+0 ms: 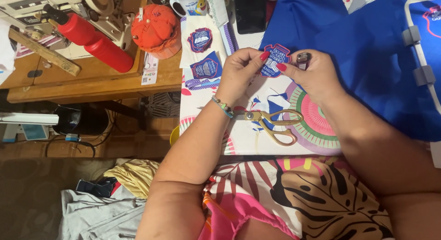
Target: Cutting out embroidered patches from a fabric sheet using scissors
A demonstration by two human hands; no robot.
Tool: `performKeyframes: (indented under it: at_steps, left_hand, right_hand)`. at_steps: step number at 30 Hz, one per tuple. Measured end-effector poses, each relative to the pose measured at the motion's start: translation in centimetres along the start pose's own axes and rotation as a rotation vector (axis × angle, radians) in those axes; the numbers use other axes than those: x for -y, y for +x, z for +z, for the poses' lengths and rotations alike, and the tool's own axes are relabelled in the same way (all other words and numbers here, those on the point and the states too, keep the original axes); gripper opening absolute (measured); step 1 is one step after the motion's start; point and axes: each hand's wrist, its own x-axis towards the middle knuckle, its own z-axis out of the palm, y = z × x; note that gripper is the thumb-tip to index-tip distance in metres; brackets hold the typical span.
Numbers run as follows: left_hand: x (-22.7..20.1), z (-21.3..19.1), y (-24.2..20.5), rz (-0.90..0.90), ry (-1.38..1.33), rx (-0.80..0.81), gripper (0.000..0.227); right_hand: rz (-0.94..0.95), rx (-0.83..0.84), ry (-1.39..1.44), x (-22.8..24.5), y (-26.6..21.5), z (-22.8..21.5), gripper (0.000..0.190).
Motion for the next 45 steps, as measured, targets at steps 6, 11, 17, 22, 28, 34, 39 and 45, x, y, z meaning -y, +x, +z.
performKeyframes:
  at_steps: [6,11,17,22,28,34,39,45]
  left_hand:
    - [-0.7,0.4,-0.3,-0.117,-0.145,-0.029,0.015]
    - [-2.1,1.1,-0.4,-0.146,-0.2,-0.06,0.016]
    - [-2.4,1.2,-0.5,-0.145,-0.248,-0.105,0.016]
    - [-2.4,1.2,-0.4,-0.134,-0.247,-0.117,0.017]
    - [-3.3,1.6,-0.9,-0.127,-0.262,-0.102,0.016]
    - [-2.0,1.3,-0.7,-0.114,-0.243,-0.066,0.015]
    - [1.1,0.3,-0.2,-0.066,-0.101,-0.001,0.015]
    - [-1.8,1.6,-0.9,-0.096,-0.154,-0.02,0.014]
  right_hand:
    - [-0.012,0.005,-0.054,-2.0,0.7,-0.9,0.024]
    - [0.009,-0.014,-0.054,0.8,0.1,-0.3,0.025]
    - [0.086,0.074,-0.714,2.5,-0.3,-1.5,0.05]
    - [-0.023,0.147,-0.96,2.7,-0.4,-1.8,0.031]
    - [-0.376,0.056,-0.63,2.1,0.0,-1.7,0.02]
    - [-0.171,0.148,-0.013,1.8,-0.3,-0.3,0.029]
    - [-0.187,0.167,-0.017,2.9,-0.6,0.4,0.033]
    - [-0.183,0.179,-0.041,3.4,-0.9,0.3,0.037]
